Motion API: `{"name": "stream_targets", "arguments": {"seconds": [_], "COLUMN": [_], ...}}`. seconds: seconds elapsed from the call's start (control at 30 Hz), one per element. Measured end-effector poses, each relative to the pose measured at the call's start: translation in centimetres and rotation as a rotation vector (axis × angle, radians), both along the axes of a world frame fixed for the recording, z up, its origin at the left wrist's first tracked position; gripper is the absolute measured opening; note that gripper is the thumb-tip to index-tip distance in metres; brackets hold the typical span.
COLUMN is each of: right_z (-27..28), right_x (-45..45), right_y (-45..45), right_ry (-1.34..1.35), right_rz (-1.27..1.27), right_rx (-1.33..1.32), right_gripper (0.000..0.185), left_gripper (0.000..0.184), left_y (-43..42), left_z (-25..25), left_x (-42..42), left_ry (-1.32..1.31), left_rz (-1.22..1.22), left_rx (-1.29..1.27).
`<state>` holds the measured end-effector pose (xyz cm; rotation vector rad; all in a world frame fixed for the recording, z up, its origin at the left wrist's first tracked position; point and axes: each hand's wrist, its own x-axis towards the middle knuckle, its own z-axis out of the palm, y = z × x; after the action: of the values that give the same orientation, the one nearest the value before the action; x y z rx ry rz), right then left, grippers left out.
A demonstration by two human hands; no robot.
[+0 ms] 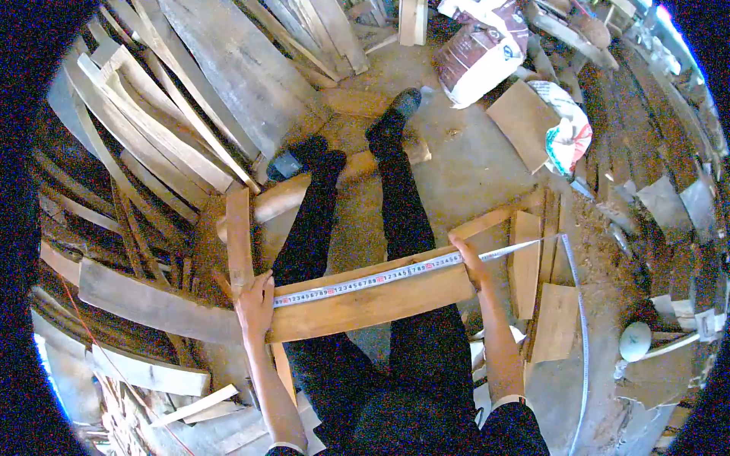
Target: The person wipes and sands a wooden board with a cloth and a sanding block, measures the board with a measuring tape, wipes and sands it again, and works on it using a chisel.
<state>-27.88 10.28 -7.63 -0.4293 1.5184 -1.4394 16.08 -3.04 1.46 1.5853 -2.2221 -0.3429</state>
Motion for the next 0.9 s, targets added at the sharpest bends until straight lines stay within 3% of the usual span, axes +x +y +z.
{"name": "stream_targets", "arguments": {"seconds": [0.27,0.43,0.67,0.73,0.9], "right_z": [-2.4,0.1,-1.6,-0.8,2.2], "right_x": [-1.3,0.2,-0.5,-0.2,1.3], "right_y": [0.3,0.2,0.1,0.2,0.3], "right_ry": [-0.24,-0.321,-0.325,-0.207,-0.201], "right_rz": [0.092,0.021,0.027,0.04,0.006], "right_rx": [0.028,0.072,0.075,0.025,0.067], "right_gripper": [0.044,0.046,0.046,0.048,0.056], "left_gripper": [0.028,0.027,0.027,0.027,0.027], "left_y": [-0.1,-0.2,-0.1,-0.1,-0.1], "left_z": [-0.2,-0.4,-0.2,-0.3,-0.3], "left_x": [0.1,0.3,0.2,0.3,0.3], "left_ry": [-0.017,0.027,0.015,0.016,-0.001], "left_rz": [-0.021,-0.024,-0.006,-0.003,0.007], "left_rx": [0.01,0.01,0.016,0.027,0.023]}}
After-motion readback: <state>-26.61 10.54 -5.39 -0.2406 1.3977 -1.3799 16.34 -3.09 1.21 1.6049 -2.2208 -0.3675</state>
